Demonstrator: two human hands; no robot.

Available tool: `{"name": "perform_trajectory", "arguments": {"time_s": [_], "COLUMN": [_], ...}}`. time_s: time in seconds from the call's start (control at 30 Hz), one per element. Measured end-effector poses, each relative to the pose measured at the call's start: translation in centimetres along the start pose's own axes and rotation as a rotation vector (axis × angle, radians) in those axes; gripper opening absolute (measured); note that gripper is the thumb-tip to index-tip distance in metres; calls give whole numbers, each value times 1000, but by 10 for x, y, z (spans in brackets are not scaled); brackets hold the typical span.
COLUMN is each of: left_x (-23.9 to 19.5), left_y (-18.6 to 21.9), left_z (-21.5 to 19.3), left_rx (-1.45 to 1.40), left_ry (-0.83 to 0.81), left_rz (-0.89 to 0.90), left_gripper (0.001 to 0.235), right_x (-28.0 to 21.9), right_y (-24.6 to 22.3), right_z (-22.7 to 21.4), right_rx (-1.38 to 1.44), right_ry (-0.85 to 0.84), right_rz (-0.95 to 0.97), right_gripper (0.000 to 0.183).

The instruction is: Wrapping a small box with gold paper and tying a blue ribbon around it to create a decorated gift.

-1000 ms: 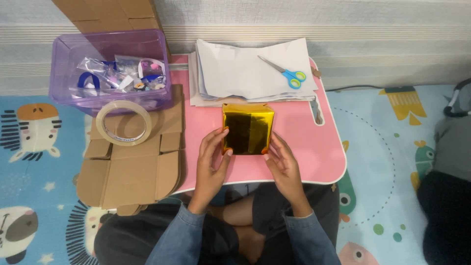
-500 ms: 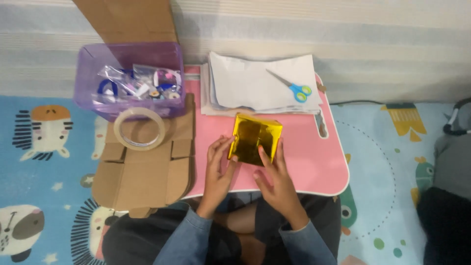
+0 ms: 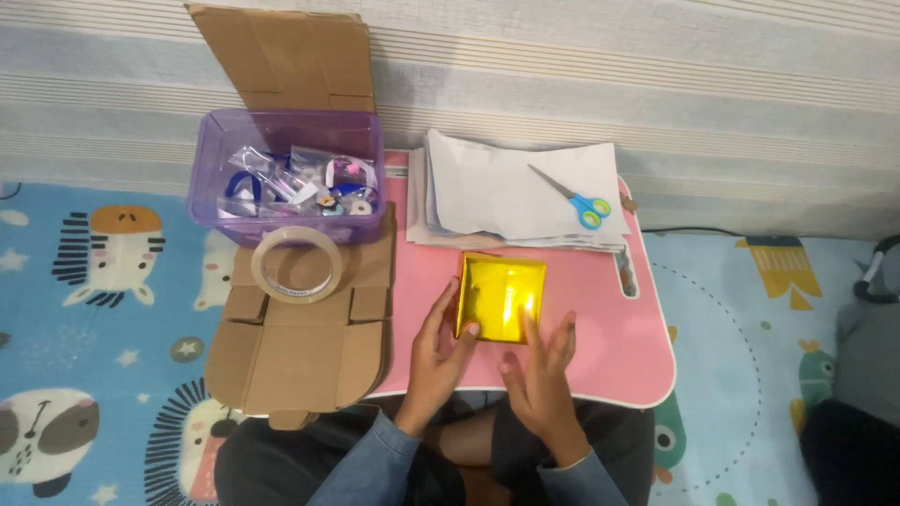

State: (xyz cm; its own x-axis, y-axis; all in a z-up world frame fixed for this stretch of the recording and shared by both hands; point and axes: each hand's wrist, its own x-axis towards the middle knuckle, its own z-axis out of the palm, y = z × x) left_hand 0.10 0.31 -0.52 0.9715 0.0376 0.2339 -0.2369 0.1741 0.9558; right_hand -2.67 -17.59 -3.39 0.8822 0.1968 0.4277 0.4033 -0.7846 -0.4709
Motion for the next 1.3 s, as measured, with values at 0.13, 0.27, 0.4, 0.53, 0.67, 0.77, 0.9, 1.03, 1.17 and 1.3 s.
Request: {"name": "perform_trajectory", "arguments": {"time_s": [0.13,0.27,0.4,0.53,0.67,0.77,0.9,1.03,1.17,1.3], "left_x": [1,-2,-2,-8,-19,-19,-18,-22,-20,-20], "left_y": [0,-9,-3,4,-5,-29,-41,-41,-25,-21], "left_z": [-1,-1,0,4,13,17,18,19,20,17], "left_rx": [121,139,210,216,776,1035,1244,1208,1137,1079], "left_ry": [40,89,82,100,37,6,70,57,-27,-108], "left_rz": [17,30,64,102,355,514,610,622,474,457], "left_gripper": [60,54,51,43,53,64,63,51,65,59], "right_x": [-1,2,6,16,34,54,88,130,183,231], "right_y": [4,0,-7,-14,-16,-3,4,-32,-103,-130], "right_z": [7,4,-2,-13,-17,-19,-16,-30,-56,-8], "right_rx": [-162,-150,-140,-176,-193,-256,-339,-293,297,128], "right_ry": [8,17,60,-8,-52,-92,-168,-219,-358,-275], "right_rz": [-79,-87,-91,-125,-182,-259,-334,-356,-246,-565], "right_gripper": [67,64,59,61,58,53,47,43,35,43]}}
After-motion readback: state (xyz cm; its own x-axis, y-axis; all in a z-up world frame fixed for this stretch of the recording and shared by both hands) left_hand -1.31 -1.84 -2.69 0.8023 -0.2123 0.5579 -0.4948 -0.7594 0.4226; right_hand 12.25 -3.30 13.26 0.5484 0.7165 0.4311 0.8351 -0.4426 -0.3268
